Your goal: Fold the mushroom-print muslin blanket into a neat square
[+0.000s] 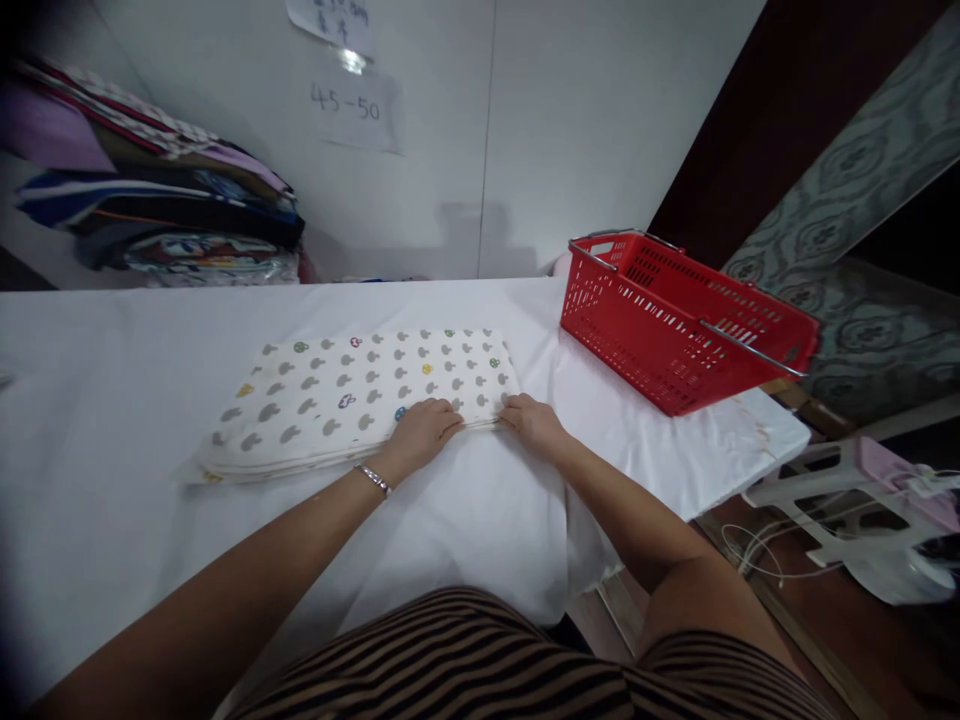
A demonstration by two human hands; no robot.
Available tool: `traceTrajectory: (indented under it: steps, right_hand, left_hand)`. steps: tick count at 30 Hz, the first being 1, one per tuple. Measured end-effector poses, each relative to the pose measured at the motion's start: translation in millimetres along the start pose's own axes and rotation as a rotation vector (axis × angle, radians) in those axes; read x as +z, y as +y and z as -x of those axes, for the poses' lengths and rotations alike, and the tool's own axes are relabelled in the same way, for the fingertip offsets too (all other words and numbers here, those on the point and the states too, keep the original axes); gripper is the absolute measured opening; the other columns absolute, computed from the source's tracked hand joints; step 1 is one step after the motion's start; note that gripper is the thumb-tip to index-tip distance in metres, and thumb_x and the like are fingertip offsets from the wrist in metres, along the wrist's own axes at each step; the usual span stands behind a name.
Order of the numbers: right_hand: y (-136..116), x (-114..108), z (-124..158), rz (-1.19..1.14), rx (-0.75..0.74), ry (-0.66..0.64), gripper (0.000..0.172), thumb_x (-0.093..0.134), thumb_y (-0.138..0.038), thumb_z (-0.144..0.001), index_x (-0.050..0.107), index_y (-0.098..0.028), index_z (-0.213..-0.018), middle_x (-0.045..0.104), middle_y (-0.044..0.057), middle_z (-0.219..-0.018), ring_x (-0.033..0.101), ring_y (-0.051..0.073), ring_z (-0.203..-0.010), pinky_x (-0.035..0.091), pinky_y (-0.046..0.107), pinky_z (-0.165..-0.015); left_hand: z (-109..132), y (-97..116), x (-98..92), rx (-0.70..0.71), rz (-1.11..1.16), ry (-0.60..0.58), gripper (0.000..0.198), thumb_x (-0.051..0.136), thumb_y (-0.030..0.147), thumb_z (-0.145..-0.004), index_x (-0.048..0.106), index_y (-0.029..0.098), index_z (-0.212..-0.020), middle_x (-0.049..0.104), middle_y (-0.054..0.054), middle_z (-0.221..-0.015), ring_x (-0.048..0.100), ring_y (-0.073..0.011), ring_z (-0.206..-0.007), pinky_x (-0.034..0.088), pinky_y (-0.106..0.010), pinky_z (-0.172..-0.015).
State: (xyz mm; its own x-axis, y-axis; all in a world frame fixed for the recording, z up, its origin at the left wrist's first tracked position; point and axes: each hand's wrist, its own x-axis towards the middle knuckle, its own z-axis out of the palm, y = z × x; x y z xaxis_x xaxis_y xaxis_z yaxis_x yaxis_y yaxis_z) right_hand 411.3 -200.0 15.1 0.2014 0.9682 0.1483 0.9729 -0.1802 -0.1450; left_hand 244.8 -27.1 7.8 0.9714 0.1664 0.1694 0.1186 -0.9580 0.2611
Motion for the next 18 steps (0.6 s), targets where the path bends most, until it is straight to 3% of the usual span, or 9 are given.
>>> traceTrajectory:
  steps: [7, 18]
  right_hand:
    - [-1, 1, -1, 0.036, 0.044, 0.004, 0.024, 0.041, -0.025, -0.098, 0.063, -0.020, -0.090, 0.060, 0.007, -0.098, 0.053, 0.018, -0.093, 0.043, 0.027, -0.074]
    - [2, 4, 9, 0.133, -0.062, -0.003, 0.023, 0.040, -0.019, -0.096, 0.063, -0.019, -0.094, 0.060, 0.008, -0.096, 0.050, 0.020, -0.090, 0.040, 0.030, -0.074]
  left_hand:
    - [-5, 2, 2.8, 0.036, -0.037, -0.004, 0.025, 0.047, 0.035, -0.093, 0.068, 0.020, -0.090, 0.062, -0.006, -0.092, 0.055, -0.0204, -0.090, 0.040, -0.033, -0.076]
    - [-10, 8, 3.2, 0.016, 0.025, 0.007, 0.027, 0.044, 0.029, -0.093, 0.068, 0.019, -0.083, 0.061, -0.006, -0.088, 0.054, -0.0190, -0.086, 0.042, -0.035, -0.077]
